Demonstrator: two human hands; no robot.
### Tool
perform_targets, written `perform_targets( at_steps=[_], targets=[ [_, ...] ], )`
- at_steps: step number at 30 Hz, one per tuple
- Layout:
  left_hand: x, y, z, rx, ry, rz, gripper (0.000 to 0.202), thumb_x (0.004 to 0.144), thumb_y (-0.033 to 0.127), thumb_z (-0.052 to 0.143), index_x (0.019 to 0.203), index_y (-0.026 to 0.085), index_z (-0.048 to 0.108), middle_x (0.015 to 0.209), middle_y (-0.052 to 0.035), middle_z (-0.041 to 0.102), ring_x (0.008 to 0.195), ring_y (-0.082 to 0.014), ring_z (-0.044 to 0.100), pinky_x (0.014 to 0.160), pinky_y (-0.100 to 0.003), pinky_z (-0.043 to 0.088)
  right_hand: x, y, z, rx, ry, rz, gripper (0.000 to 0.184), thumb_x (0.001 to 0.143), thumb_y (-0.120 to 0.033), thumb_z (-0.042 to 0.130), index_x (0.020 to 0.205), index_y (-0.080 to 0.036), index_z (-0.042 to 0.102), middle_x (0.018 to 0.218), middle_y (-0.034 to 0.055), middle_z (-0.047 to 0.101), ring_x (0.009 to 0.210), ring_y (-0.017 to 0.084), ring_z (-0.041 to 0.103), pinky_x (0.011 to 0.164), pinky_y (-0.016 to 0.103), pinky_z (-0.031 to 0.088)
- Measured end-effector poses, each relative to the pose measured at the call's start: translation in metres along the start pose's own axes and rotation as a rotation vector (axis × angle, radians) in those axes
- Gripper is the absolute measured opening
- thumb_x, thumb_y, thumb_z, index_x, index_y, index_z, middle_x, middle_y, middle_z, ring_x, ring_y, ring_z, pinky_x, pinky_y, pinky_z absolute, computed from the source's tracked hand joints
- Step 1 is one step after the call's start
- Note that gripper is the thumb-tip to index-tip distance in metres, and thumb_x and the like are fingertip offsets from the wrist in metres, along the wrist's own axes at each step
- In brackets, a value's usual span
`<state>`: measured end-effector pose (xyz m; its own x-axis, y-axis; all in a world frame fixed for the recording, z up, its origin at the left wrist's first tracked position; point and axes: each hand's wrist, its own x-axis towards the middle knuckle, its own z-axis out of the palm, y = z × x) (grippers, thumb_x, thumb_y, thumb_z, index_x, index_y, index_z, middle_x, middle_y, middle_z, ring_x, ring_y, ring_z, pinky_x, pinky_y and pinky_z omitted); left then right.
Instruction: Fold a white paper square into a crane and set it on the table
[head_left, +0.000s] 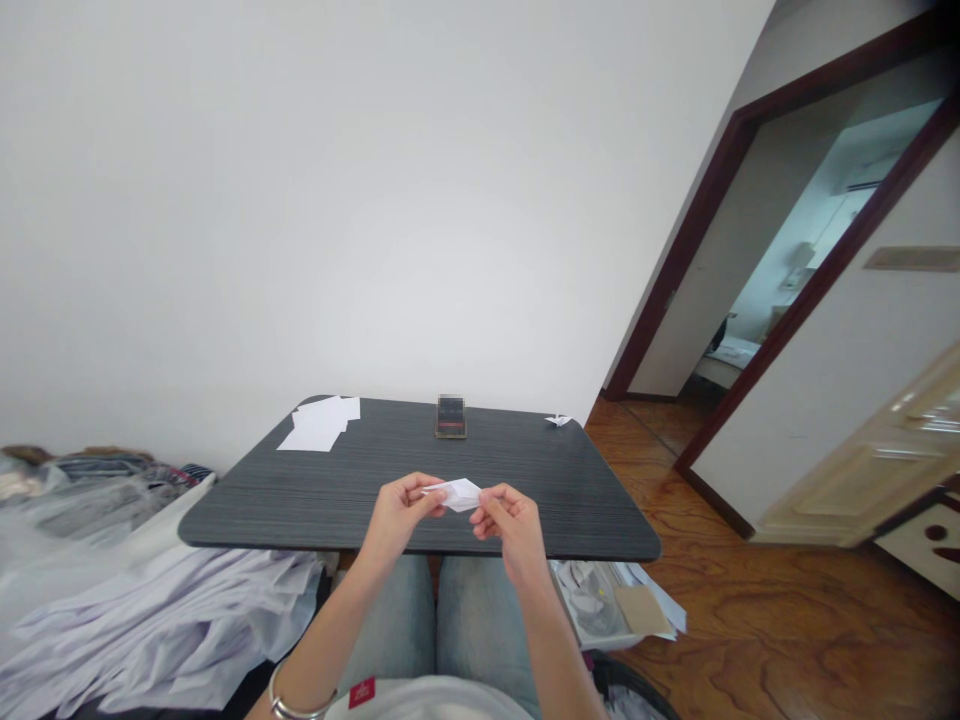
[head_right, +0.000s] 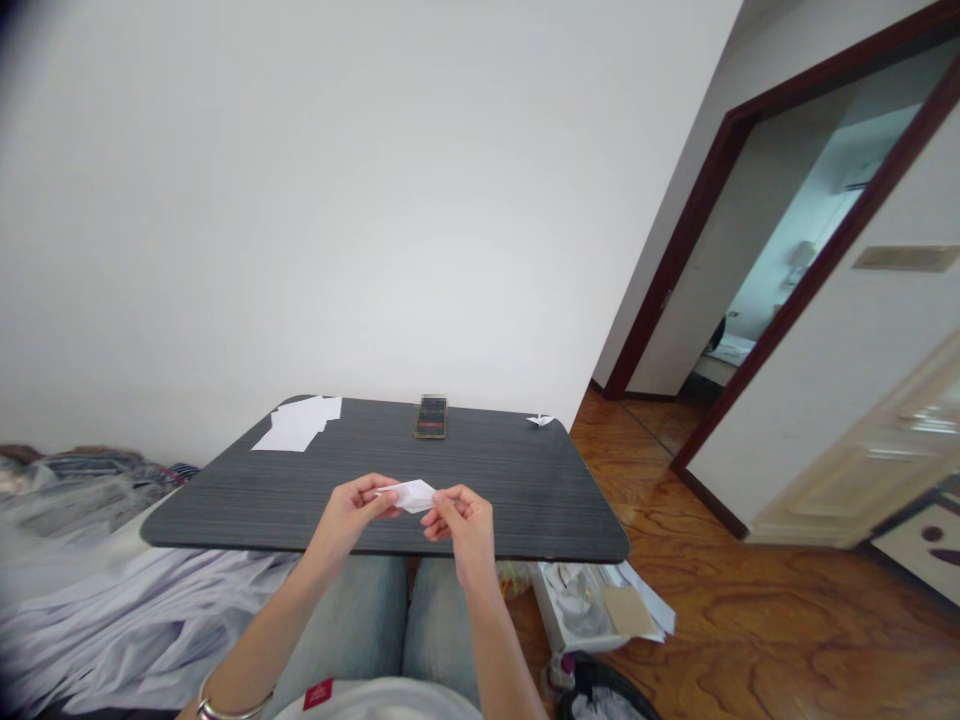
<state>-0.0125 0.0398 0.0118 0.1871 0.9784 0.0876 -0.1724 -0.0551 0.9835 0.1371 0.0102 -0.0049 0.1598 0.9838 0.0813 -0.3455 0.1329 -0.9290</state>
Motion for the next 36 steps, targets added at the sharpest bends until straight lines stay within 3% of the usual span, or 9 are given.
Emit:
perform_targets(
  at_steps=[8,17,20,26,36],
  targets=[
    [0.004,-0.007,-0.004,-0.006,0.000,-0.012,0.023,0.063,0.033,0.067,0.065,0.011,0.063,0.062,-0.0027,0.068,0.051,-0.0111,0.060,0.055,-0.021,0.050,0.001,0.003,0.000,-0.009,0.016,-0.019,0.026,0.063,-0.037,0.068,0.063,-0.013,0.058,0.045,0.0006,0.062,0.033,0.008,0.052,0.034,0.015,0.042],
    [0.003,-0.009,-0.004,-0.010,-0.043,0.023,0.029,0.069,0.038,0.060,0.077,0.010,0.063,0.066,-0.0038,0.067,0.057,-0.0129,0.062,0.055,-0.022,0.051,0.002,0.005,-0.001,-0.006,0.034,-0.043,0.023,0.066,-0.034,0.067,0.064,-0.013,0.057,0.045,-0.0001,0.062,0.033,0.007,0.051,0.034,0.014,0.040],
    [0.003,-0.007,-0.003,-0.023,-0.074,-0.019,0.028,0.066,0.035,0.064,0.081,0.011,0.063,0.070,-0.0042,0.068,0.061,-0.0143,0.062,0.055,-0.023,0.050,0.001,0.004,-0.001,-0.013,0.038,-0.049,0.023,0.066,-0.034,0.066,0.064,-0.013,0.057,0.045,-0.0001,0.062,0.034,0.007,0.052,0.034,0.015,0.040],
    [0.003,-0.010,-0.004,0.021,-0.123,-0.089,0.022,0.062,0.029,0.068,0.070,0.009,0.064,0.058,-0.0028,0.065,0.053,-0.0112,0.058,0.055,-0.022,0.048,0.001,0.005,-0.001,-0.013,0.037,-0.047,0.023,0.066,-0.035,0.067,0.064,-0.013,0.057,0.045,-0.0006,0.062,0.034,0.008,0.051,0.035,0.016,0.040],
    [0.001,-0.016,0.003,0.048,-0.081,0.083,0.021,0.069,0.030,0.061,0.071,0.009,0.060,0.056,-0.0018,0.062,0.050,-0.0107,0.056,0.051,-0.021,0.046,0.002,0.002,-0.001,-0.024,0.033,-0.062,0.023,0.069,-0.033,0.064,0.063,-0.013,0.057,0.044,-0.0012,0.060,0.034,0.006,0.050,0.035,0.015,0.039]
  ],
)
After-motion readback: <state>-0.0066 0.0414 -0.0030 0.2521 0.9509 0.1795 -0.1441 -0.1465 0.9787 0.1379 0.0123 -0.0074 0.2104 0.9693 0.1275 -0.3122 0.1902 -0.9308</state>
